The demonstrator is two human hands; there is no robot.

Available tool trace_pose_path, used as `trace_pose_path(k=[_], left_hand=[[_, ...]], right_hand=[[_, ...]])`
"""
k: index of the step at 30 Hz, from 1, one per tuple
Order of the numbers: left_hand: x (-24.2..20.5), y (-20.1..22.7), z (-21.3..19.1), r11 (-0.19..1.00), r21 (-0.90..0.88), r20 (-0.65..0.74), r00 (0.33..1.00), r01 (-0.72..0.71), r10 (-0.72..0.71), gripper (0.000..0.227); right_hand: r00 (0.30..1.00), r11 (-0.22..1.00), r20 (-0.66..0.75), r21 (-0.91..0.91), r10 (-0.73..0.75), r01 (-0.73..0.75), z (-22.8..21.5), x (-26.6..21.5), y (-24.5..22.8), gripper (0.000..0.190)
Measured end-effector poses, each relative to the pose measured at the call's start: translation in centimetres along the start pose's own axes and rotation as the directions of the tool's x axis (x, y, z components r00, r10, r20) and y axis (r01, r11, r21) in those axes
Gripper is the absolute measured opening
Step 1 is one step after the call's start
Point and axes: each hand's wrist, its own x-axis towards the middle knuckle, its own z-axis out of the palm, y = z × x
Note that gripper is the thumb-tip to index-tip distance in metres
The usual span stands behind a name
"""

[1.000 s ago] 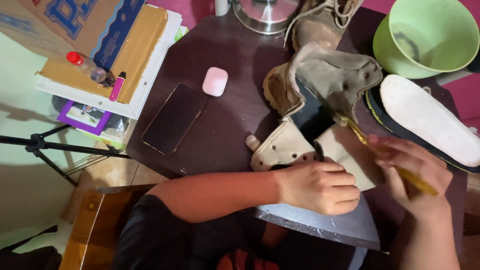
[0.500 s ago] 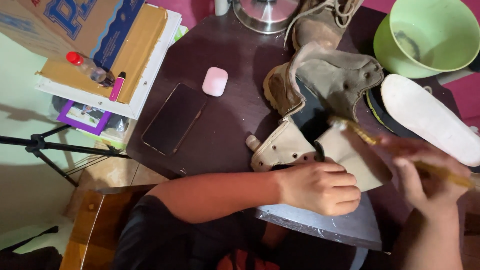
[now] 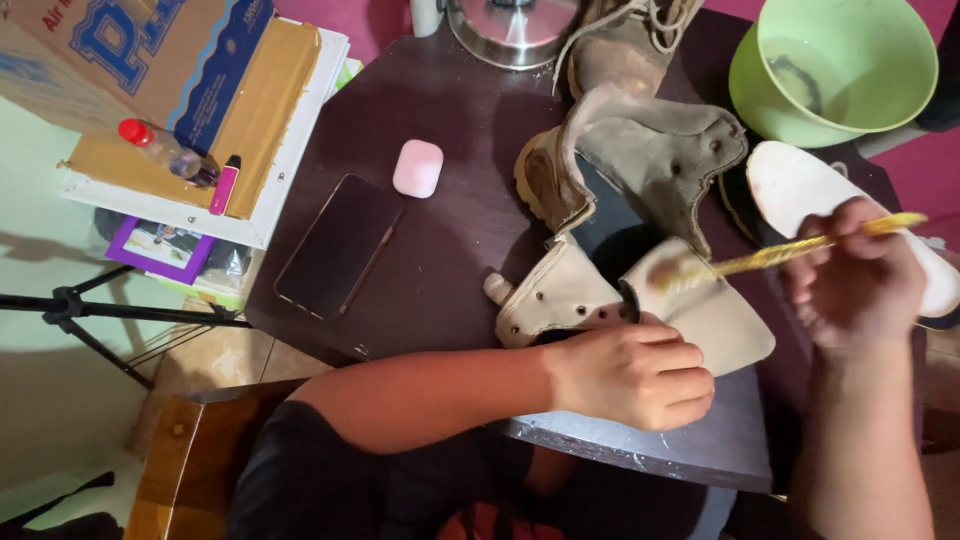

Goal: Applying a liquid substance to the sole of a boot using a toothbrush as part of a shoe repair process.

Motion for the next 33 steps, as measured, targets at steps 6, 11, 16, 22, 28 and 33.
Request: trace_pose_path(k=[6, 11, 16, 22, 28, 33], left_hand=[[-0.2, 0.0, 0.0, 1.000, 0.005, 0.022, 1.000, 0.006, -0.006, 0.025], [-0.2, 0.0, 0.3, 1.000, -0.023, 0.017, 1.000, -0.004, 0.004, 0.026], [0.2, 0.0, -0.1, 1.000, -0.022, -0.003, 1.000, 0.020, -0.020, 0.028], [0.3, 0.0, -0.2, 1.000, -0.016, 0.012, 1.000, 0.018, -0.018, 0.026], [0.3, 0.0, -0.2, 1.000, -0.007, 0.007, 1.000, 0.013, -0.013, 0.024], [0.3, 0.1, -0.4, 1.000, 0.019, 0.020, 1.000, 0.007, -0.007, 0.022]], right_hand=[[0.995, 0.997, -0.068, 0.001, -0.071, 0.071, -1.2, 1.0, 0.8, 0.011], [0.999, 0.999, 0.015, 0.007, 0.048, -0.048, 0.2, 0.3, 1.5, 0.011], [0.979, 0.997, -0.205, 0.076, 0.006, 0.010, -1.0, 1.0, 1.2, 0.010], [0.984, 1.000, -0.177, 0.016, -0.017, 0.020, -1.4, 1.5, 1.7, 0.010], [0.982, 0.999, -0.186, -0.040, -0.043, 0.036, -2.1, 1.4, 0.5, 0.012], [0.993, 0.999, -0.116, -0.041, -0.030, 0.025, -1.1, 0.8, 0.2, 0.011]])
